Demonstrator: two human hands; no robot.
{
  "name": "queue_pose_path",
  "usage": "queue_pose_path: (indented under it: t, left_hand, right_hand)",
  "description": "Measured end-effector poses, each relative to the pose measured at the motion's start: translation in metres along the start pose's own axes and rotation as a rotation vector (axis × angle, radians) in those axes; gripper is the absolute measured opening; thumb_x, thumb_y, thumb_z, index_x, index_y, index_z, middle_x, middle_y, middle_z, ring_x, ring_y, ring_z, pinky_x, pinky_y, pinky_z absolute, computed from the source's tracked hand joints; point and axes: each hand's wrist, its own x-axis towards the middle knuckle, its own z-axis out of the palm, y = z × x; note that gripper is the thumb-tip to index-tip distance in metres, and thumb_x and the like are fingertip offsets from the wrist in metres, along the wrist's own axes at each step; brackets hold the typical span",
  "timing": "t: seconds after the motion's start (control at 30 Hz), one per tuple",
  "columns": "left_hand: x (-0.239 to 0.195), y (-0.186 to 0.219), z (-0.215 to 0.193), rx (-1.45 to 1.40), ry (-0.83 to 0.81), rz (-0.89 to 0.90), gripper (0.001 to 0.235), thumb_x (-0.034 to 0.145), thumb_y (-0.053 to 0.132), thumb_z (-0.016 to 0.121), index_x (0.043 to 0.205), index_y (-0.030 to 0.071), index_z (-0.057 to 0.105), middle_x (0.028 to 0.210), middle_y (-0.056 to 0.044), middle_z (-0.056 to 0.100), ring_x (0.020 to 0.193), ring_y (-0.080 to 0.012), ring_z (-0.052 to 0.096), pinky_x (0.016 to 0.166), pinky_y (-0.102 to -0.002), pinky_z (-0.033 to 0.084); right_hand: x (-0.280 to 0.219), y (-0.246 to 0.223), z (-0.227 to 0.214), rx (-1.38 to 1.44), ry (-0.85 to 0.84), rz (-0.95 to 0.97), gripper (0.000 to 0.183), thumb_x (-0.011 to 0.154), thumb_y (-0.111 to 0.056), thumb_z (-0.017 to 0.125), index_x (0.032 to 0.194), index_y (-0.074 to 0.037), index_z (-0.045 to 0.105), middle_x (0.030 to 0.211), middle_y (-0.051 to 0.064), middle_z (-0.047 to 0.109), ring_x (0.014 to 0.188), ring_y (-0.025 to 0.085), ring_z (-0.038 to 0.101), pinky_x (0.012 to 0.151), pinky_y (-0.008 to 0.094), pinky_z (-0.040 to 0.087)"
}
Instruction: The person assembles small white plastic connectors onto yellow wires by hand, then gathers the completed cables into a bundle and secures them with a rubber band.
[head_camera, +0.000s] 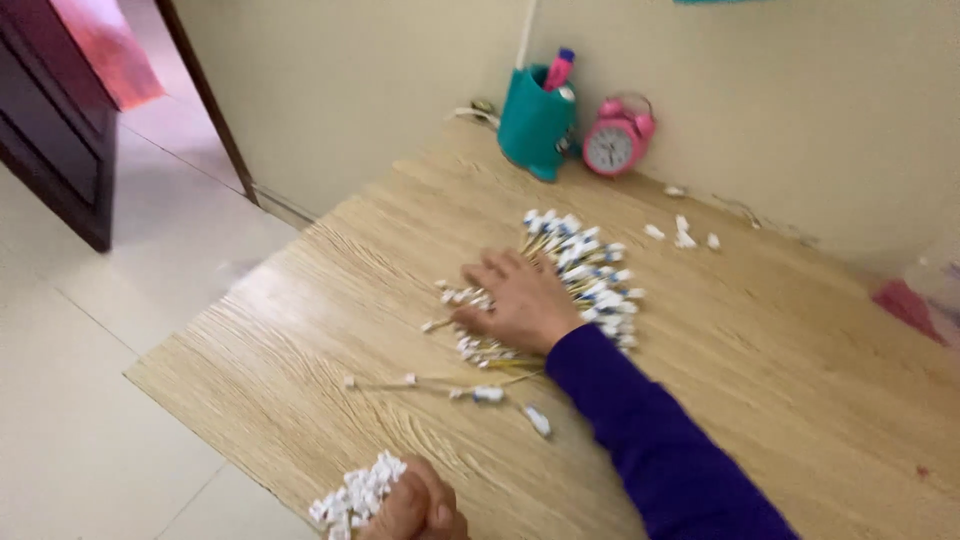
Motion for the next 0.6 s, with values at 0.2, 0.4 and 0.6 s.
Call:
queue_pose_path:
  t: [0.2, 0.4, 0.6]
  left_hand:
    - [0.003, -0.017, 0.050, -0.211, 0.285, 0.150, 0.034, 0.098, 0.026, 0.050, 0.079, -0.002, 0.050, 0.043, 0.000, 0.019, 0.037, -0.0144, 0.021, 0.037, -0.033, 0.015]
    - [-0.003, -0.019, 0.052, -0.170, 0.344, 0.141, 0.033, 0.100, 0.027, 0.047, 0.084, -0.001, 0.054, 0.045, -0.001, 0.024, 0.036, -0.0130, 0.021, 0.035, -0.032, 0.021]
    - [0.004, -0.024, 0.053, -0.095, 0.448, 0.150, 0.034, 0.100, 0.031, 0.047, 0.083, 0.003, 0.054, 0.044, 0.000, 0.021, 0.032, -0.0119, 0.019, 0.033, -0.031, 0.030]
  right_hand:
    - [-0.051, 0.052, -0.004, 0.000, -0.044, 0.160, 0.093, 0.075, -0.080, 0.012, 0.149, -0.025, 0.029, 0.158, 0.007, 0.020, 0.145, 0.028, 0.018, 0.114, 0.060, 0.009]
    - [-0.062, 0.045, -0.021, 0.079, 0.163, 0.133, 0.075, 0.077, -0.074, 0.036, 0.128, -0.020, 0.047, 0.134, 0.010, 0.039, 0.126, 0.030, 0.033, 0.102, 0.053, 0.023]
    - [-0.070, -0.025, -0.011, -0.030, -0.026, 0.186, 0.051, 0.080, -0.063, 0.066, 0.105, -0.018, 0.064, 0.113, 0.004, 0.059, 0.112, 0.024, 0.049, 0.101, 0.044, 0.036]
